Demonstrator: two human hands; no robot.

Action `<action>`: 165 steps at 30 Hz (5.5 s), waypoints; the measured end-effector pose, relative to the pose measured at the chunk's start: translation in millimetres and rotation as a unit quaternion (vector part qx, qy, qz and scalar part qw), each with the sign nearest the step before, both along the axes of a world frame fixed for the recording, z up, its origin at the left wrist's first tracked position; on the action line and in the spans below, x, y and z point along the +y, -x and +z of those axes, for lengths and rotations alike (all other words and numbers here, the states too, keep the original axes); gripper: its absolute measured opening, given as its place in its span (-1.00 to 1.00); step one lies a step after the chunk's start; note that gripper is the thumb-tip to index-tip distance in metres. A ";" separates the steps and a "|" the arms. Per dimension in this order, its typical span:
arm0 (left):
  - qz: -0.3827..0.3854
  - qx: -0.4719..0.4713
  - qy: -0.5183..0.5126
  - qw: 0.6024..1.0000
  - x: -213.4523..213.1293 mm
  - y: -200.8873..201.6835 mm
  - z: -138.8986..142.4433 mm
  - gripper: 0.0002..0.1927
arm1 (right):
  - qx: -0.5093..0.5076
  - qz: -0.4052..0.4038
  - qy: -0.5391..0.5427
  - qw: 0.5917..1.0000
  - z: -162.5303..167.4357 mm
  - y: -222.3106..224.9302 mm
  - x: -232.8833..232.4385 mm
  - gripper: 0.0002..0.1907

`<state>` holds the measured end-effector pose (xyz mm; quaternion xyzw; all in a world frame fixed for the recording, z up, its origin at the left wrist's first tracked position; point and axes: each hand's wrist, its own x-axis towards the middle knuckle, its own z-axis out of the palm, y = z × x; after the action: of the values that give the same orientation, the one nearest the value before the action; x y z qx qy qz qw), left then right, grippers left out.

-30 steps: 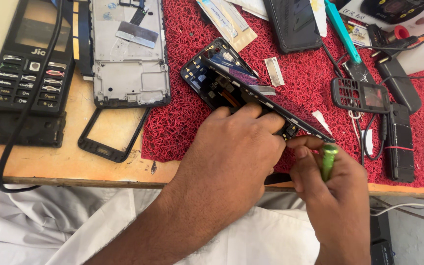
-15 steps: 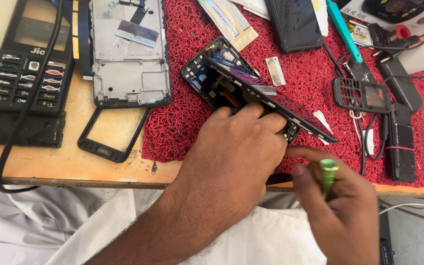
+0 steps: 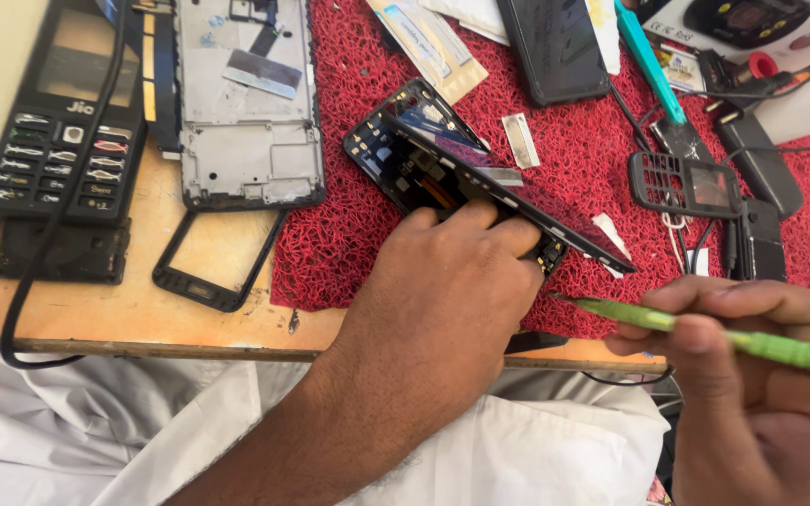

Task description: The person uses a green screwdriver to remove screws from the bottom edge of a disassembled smartphone. They then use the screwdriver to pry open the phone's casing and lift the screen assembly, exposing the internal components.

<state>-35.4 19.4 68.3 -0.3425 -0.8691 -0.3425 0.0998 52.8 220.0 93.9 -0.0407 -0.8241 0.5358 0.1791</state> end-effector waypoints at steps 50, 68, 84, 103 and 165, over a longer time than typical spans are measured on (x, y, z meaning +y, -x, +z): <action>-0.001 -0.006 0.021 1.000 0.1 0.8 1.0 -0.93 | 0.050 0.015 0.036 0.998 -18.6 14.1 -9.8 -0.79; -0.003 -0.004 0.029 1.000 0.1 1.0 0.4 -0.91 | 0.028 -0.007 0.056 0.998 -14.0 15.7 -13.6 -0.76; -0.008 0.000 -0.008 1.000 -0.7 -0.1 -0.5 -0.91 | -0.079 0.031 0.050 0.995 -8.5 10.3 -2.7 -0.85; -0.004 0.006 0.006 1.000 -0.6 1.3 -2.1 -0.91 | -0.307 -0.065 -0.341 0.886 7.5 54.3 -58.3 -0.78; -0.001 0.020 0.014 1.000 0.1 -0.7 -7.7 -0.92 | -0.051 -0.021 -0.231 0.971 -35.9 32.7 -34.8 -0.91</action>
<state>-34.7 19.5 60.6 -0.3514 -0.8715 -0.3231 0.1120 20.1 185.2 58.0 -0.0428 -0.9325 0.3244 0.1531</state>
